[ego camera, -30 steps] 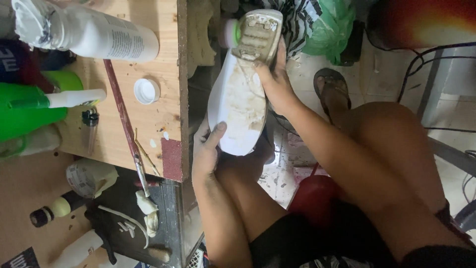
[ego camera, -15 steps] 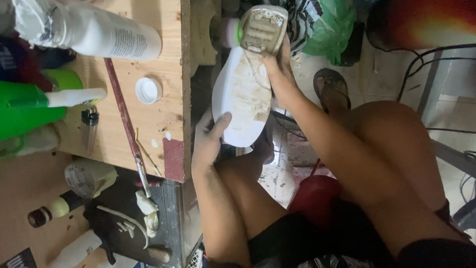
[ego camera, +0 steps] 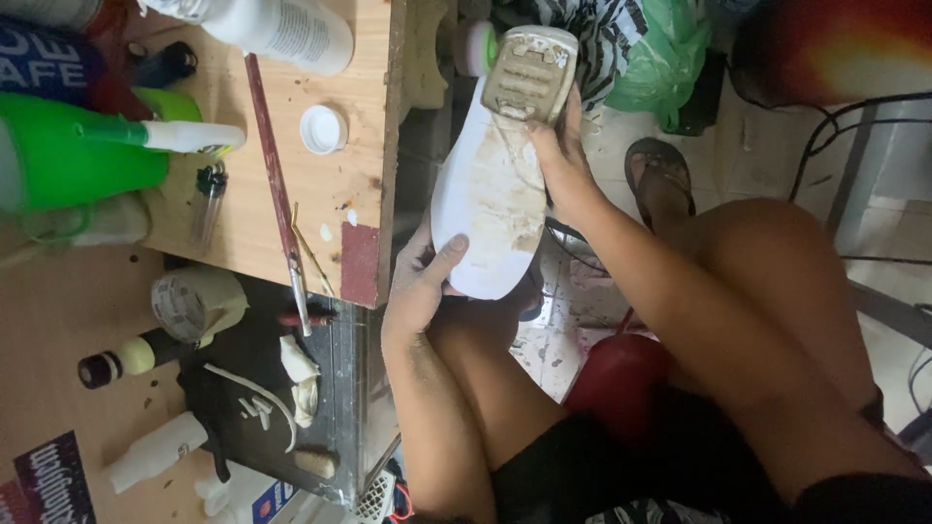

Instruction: The person uses a rotating buffing machine to clean the sole and sides of a white sneaker. They hold the shoe with both hands, rotating it to buff different areas of the sole and upper against the spinning wheel.

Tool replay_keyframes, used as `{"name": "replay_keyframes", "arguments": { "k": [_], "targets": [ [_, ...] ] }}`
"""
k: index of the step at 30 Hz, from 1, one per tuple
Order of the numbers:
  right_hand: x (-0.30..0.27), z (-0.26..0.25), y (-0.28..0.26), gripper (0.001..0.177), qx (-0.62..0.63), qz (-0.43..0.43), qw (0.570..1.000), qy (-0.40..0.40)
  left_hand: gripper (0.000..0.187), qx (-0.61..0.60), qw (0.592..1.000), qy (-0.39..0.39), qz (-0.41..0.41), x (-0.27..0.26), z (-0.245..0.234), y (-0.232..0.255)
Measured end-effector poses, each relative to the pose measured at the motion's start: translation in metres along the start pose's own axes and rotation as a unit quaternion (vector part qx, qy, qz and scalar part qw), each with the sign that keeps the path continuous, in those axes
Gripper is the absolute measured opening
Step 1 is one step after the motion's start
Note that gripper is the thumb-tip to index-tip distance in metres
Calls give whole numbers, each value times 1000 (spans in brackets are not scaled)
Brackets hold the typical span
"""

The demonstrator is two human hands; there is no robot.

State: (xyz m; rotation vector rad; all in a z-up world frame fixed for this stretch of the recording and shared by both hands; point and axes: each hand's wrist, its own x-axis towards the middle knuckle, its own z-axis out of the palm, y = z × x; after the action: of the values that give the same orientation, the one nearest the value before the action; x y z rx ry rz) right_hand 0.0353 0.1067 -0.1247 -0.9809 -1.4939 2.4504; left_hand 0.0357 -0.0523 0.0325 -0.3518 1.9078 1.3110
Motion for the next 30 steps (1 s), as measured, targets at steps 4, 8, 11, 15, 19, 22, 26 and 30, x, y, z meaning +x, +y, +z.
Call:
{"name": "replay_keyframes", "arguments": {
  "k": [4,8,11,15,19,22,26,30],
  "targets": [
    [-13,-5,-9,81,38,-1,999,-38,59,12,1000,-3,-7,-8,4,-1],
    [-26,-4,-35,88,15,47,999,-20,67,66,996,-32,-42,-22,11,15],
    [-21,-7,-46,72,47,152,987,22,73,95,992,-79,-28,-22,12,12],
    [6,-23,-47,49,260,158,952,-13,83,106,984,-145,11,-19,23,16],
    [17,-22,-49,47,196,182,960,81,74,120,986,-117,20,3,31,20],
    [29,-21,-38,41,219,125,967,37,74,177,977,-86,87,30,37,24],
    [41,-22,-34,38,226,134,964,30,80,110,980,-146,81,77,33,20],
    [36,-17,-48,41,148,157,976,-14,85,-12,968,-199,155,117,36,15]
  ]
}}
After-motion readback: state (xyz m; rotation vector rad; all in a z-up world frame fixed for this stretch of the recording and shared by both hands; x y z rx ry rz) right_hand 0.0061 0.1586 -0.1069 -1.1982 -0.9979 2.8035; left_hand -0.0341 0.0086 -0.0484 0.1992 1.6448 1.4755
